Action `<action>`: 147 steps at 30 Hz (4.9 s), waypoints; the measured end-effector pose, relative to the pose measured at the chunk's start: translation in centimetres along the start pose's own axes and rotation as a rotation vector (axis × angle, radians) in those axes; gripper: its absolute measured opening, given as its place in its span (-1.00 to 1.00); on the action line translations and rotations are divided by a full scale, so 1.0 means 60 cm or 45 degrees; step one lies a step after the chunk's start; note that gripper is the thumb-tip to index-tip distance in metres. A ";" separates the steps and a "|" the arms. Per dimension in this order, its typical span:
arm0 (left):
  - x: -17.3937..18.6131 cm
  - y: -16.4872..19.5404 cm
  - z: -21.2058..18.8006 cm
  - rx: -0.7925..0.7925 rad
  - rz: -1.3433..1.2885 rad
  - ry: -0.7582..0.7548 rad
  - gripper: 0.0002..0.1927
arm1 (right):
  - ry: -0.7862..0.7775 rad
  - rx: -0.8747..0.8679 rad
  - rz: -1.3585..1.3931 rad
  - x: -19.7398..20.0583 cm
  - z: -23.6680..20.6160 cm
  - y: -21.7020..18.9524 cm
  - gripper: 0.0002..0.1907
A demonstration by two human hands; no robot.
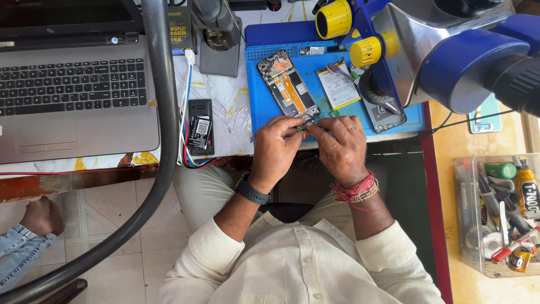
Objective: The person works on a disassembled smartphone at a repair bench, using a precision screwdriver to remove and reinsert small screws, applying liquid from a spray bottle, and using a hot air gun to heat components. They handle the phone's internal frame, battery, and circuit boards, then connect a multimeter to test the device.
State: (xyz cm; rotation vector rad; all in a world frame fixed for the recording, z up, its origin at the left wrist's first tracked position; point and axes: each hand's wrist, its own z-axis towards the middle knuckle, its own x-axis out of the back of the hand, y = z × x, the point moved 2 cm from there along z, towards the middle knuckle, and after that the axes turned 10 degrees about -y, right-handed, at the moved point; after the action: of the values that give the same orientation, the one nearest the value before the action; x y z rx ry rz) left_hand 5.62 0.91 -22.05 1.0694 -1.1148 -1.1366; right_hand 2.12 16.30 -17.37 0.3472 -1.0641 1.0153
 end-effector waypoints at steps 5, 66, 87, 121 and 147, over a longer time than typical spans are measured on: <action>0.010 0.008 -0.003 -0.065 0.197 0.029 -0.70 | 0.011 0.016 -0.070 -0.003 0.004 0.011 -0.67; 0.047 0.013 0.022 -0.427 0.916 -0.080 -0.70 | -0.004 -0.141 -0.097 -0.023 0.013 0.016 -0.81; 0.046 -0.001 0.013 -0.471 0.996 -0.037 -0.81 | -0.006 -0.118 -0.022 -0.024 0.012 0.016 -0.82; 0.058 -0.008 0.009 -0.535 0.964 -0.040 -0.83 | -0.106 -0.120 -0.086 -0.023 0.008 -0.013 -0.73; 0.058 -0.016 0.007 -0.515 0.949 -0.017 -0.79 | -0.186 -0.020 -0.277 -0.017 0.022 -0.018 -0.71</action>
State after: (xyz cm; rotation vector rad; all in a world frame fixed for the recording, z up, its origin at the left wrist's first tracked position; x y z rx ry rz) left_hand 5.33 -2.67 -22.56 0.2762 -1.0940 -0.7139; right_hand 2.16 14.30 -17.33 0.5188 -1.1378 0.7957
